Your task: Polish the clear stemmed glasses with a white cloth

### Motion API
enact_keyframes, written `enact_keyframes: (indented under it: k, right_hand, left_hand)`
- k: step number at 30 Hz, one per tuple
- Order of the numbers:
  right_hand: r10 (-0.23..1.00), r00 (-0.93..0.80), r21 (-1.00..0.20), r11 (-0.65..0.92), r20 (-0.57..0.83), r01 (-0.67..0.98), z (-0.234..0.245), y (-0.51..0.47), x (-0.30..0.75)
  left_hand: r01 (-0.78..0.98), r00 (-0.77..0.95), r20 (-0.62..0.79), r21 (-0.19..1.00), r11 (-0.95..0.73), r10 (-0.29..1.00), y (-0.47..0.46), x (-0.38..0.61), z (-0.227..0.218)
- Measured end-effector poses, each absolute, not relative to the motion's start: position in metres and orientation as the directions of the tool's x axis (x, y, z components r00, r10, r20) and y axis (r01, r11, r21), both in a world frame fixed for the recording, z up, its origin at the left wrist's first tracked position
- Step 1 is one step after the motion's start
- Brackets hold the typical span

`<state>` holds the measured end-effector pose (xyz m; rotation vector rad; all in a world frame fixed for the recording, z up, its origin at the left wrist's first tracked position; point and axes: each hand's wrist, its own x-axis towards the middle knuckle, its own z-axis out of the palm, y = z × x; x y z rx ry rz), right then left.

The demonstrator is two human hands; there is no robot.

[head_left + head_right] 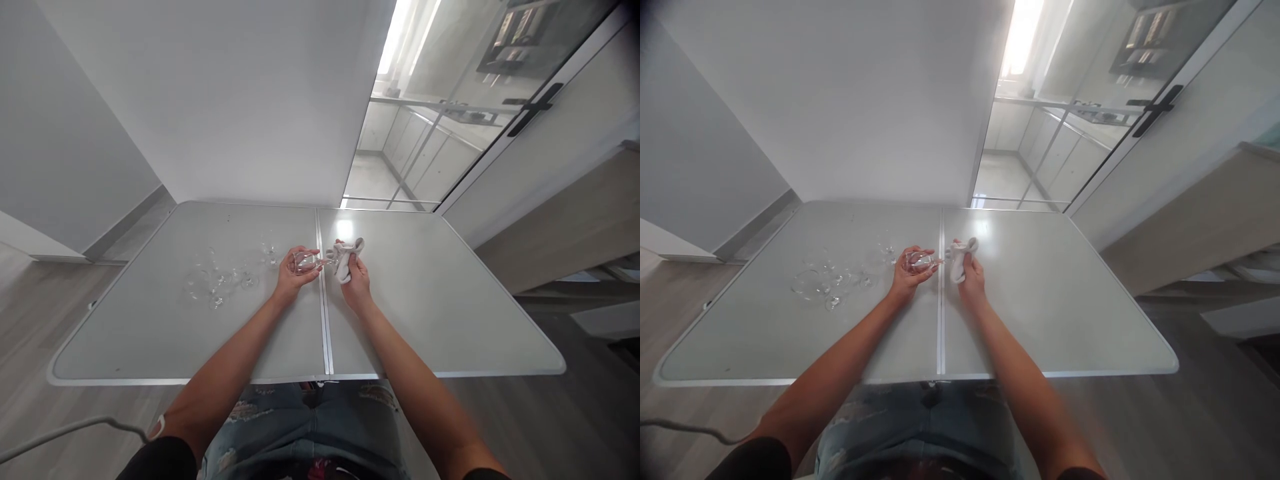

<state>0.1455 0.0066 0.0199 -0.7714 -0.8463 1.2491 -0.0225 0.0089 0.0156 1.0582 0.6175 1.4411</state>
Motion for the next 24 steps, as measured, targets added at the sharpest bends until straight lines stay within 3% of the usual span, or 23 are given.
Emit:
enact_keyframes:
  k: [5,8,11,14,17,21,24]
  right_hand:
    - [0.998,-0.032,-0.896,0.031,0.051,-0.444,0.0134,0.0078,0.1419]
    - [0.992,0.056,-0.917,0.123,0.110,-0.379,0.0138,0.0046,0.1414]
    - [0.979,0.130,-0.893,0.195,0.155,-0.407,0.0157,0.0042,0.1423]
    - [0.995,0.063,-0.880,0.100,0.080,-0.464,0.0150,0.0069,0.1423]
    - [1.000,-0.024,-0.891,-0.011,0.000,-0.453,0.0141,0.0075,0.1415]
    - [0.995,0.031,-0.891,0.098,0.094,-0.443,0.0190,0.0026,0.1428]
    - [0.989,0.065,-0.886,0.147,0.132,-0.440,0.0223,0.0015,0.1445]
  left_hand:
    - [-0.497,-0.037,0.270,0.830,-0.252,0.962,0.0158,-0.0235,0.0129]
    - [-0.485,-0.056,0.270,0.834,-0.262,0.961,0.0168,-0.0241,0.0131]
    - [-0.480,0.029,0.262,0.850,-0.216,0.965,0.0138,-0.0238,0.0130]
    - [-0.484,0.081,0.255,0.855,-0.185,0.964,0.0112,-0.0233,0.0132]
    - [-0.478,0.020,0.267,0.849,-0.226,0.963,0.0116,-0.0230,0.0147]
    - [-0.470,-0.054,0.283,0.839,-0.275,0.958,0.0131,-0.0223,0.0162]
    - [-0.468,-0.001,0.275,0.850,-0.243,0.962,0.0124,-0.0223,0.0150]
